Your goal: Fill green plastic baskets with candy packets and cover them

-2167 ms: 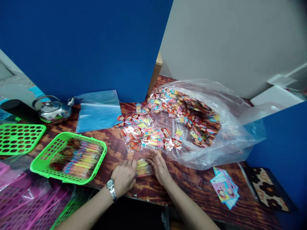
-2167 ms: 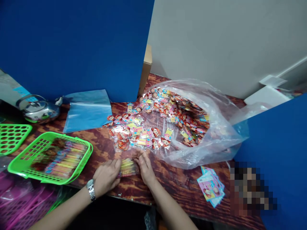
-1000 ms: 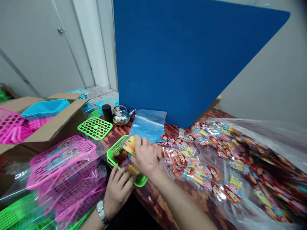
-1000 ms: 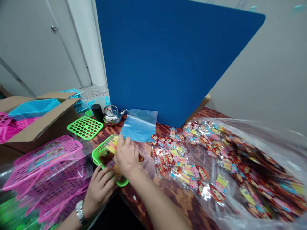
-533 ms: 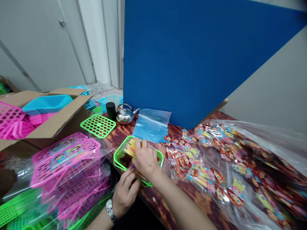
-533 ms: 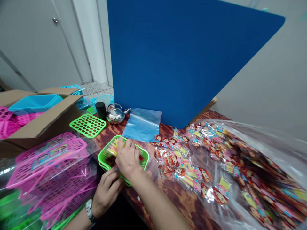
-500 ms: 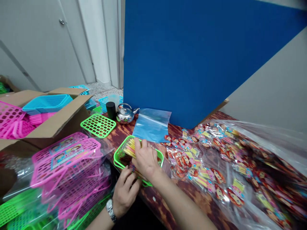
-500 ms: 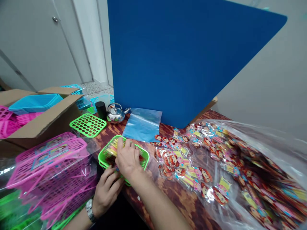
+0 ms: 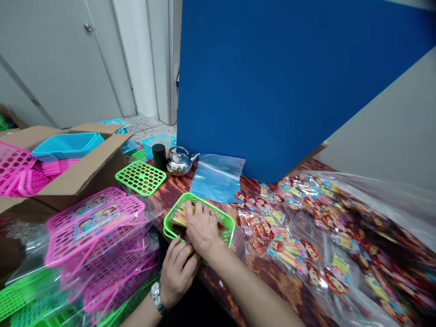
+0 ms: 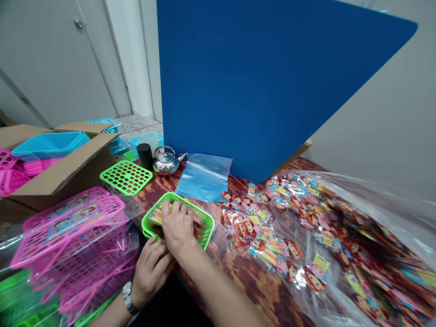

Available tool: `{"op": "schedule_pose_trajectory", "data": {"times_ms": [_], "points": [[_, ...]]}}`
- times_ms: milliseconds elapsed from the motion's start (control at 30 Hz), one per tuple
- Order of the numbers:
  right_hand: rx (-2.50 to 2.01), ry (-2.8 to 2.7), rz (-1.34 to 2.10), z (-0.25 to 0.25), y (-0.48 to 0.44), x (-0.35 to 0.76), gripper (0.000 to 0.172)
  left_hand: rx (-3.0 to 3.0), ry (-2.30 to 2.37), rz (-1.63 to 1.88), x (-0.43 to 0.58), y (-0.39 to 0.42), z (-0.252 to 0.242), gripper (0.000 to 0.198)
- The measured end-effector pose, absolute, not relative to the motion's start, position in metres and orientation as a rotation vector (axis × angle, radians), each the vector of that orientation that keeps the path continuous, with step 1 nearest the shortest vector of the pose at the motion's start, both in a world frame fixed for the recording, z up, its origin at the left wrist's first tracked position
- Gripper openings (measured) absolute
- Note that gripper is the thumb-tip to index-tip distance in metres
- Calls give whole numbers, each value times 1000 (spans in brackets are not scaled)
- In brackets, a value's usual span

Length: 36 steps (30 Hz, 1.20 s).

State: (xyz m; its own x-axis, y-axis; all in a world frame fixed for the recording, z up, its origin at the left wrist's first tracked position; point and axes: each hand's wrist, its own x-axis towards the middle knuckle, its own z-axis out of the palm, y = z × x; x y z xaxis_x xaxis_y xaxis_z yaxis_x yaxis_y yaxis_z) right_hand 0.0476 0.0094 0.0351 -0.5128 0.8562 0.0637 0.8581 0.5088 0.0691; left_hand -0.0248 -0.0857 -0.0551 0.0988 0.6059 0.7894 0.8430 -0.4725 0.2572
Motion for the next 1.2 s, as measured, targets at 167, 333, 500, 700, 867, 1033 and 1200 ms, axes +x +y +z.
{"op": "schedule_pose_trajectory", "data": {"times_ms": [167,333,500,700,867,1033,1200], "points": [[-1528,-2711,-177,37,7,48,36,-2141,-1435,-1327,-26,-86,-57,18],[-1490,-2765,-102,29,4,43,36,-2117,-1452,-1397,-27,-88,-59,21],[-1439,-2887,110,31,10,44,53,-2100,-1476,-1377,-32,-88,-59,22],[-1196,-3020,573,45,30,68,99,-2146,-1399,-1317,-29,-88,-51,27],[-990,-2867,822,39,36,88,92,-2149,-1424,-1312,-28,-89,-48,27],[-1052,-2718,816,20,16,93,58,-2146,-1511,-1227,-34,-87,-49,22],[-1239,-2707,645,8,1,89,57,-2152,-1467,-1114,-37,-78,-40,21]]}}
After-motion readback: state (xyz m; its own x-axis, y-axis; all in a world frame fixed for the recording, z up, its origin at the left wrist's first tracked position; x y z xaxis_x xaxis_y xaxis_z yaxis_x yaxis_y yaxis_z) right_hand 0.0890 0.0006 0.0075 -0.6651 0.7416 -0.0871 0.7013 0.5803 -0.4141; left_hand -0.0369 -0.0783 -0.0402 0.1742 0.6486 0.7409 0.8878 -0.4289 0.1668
